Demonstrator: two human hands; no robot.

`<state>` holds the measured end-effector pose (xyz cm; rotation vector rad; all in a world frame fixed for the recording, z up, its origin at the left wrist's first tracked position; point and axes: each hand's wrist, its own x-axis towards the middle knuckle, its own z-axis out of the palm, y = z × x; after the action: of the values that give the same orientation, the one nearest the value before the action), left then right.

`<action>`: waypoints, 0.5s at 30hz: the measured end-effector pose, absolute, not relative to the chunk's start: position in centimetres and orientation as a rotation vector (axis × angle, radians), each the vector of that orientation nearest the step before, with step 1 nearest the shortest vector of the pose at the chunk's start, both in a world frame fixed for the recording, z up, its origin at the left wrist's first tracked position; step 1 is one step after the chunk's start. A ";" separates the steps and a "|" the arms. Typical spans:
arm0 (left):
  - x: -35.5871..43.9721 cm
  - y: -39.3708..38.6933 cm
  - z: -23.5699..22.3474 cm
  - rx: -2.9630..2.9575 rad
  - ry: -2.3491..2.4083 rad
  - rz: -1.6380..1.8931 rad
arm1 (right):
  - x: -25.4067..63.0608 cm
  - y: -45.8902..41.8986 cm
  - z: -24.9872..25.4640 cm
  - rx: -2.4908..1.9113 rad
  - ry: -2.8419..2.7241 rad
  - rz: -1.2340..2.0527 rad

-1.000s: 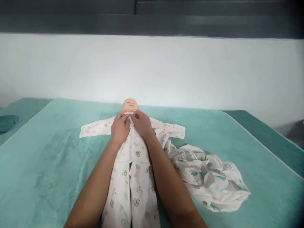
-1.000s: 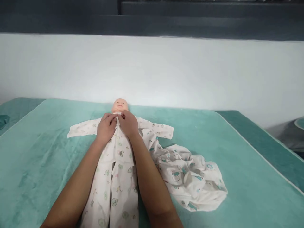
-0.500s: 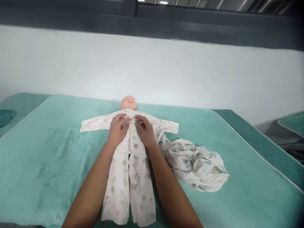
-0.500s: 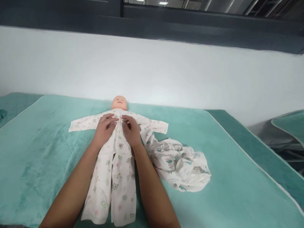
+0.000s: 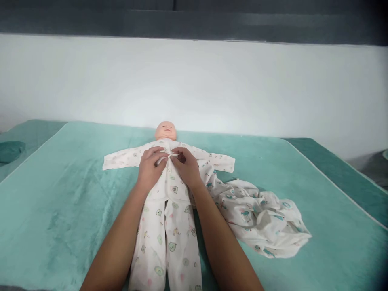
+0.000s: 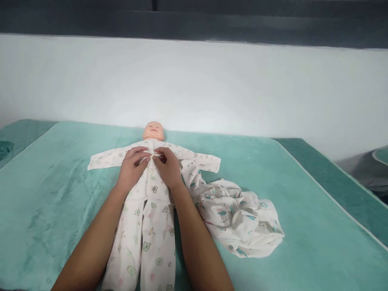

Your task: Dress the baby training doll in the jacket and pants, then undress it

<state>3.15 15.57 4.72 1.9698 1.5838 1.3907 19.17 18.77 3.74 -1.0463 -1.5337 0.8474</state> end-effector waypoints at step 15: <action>3.0 15.2 5.0 1.875 1.523 1.403 | 20.0 18.6 4.3 -0.818 -1.654 0.950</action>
<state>3.04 15.21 4.97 1.8750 1.5227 1.4032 19.98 18.64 4.33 -0.8176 -1.6539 0.9496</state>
